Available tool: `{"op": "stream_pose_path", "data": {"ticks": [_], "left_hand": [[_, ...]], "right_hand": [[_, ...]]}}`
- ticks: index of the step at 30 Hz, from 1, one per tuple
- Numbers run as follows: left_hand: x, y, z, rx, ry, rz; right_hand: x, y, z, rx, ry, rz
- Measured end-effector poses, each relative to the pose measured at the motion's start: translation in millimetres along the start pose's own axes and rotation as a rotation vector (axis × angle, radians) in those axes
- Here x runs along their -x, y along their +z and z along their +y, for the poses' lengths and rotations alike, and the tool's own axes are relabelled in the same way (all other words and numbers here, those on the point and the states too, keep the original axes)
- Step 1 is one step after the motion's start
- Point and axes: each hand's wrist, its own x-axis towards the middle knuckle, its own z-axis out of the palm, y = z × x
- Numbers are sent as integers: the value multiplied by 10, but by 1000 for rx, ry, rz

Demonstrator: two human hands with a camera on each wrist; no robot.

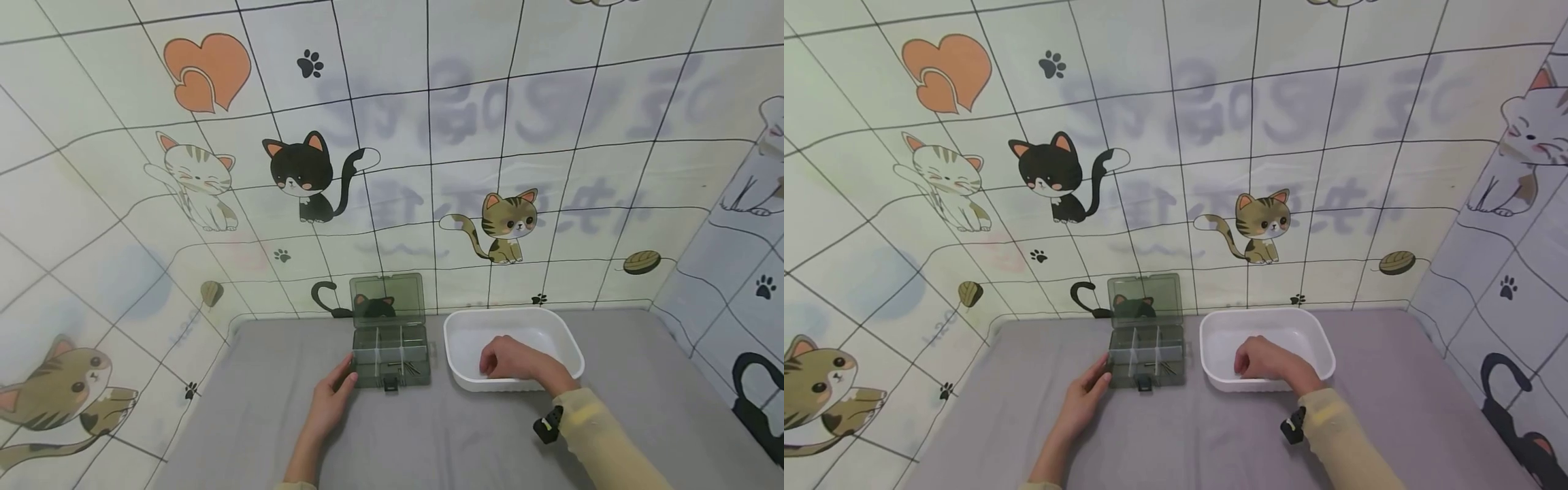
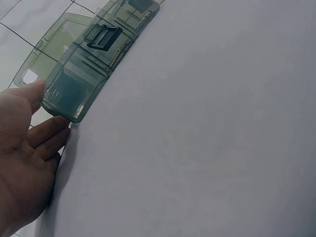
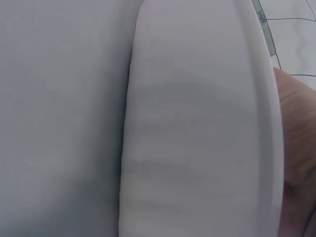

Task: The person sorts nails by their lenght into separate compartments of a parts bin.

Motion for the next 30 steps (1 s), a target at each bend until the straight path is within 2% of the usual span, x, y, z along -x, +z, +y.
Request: {"op": "stream_pose_path", "data": {"ticks": [19, 30], "left_hand": [[-2, -7, 5, -2, -17, -2], [-8, -2, 10, 1, -14, 6]], "right_hand": [[-19, -1, 15, 63, 19, -37], [-9, 0, 36, 61, 28, -7]]}}
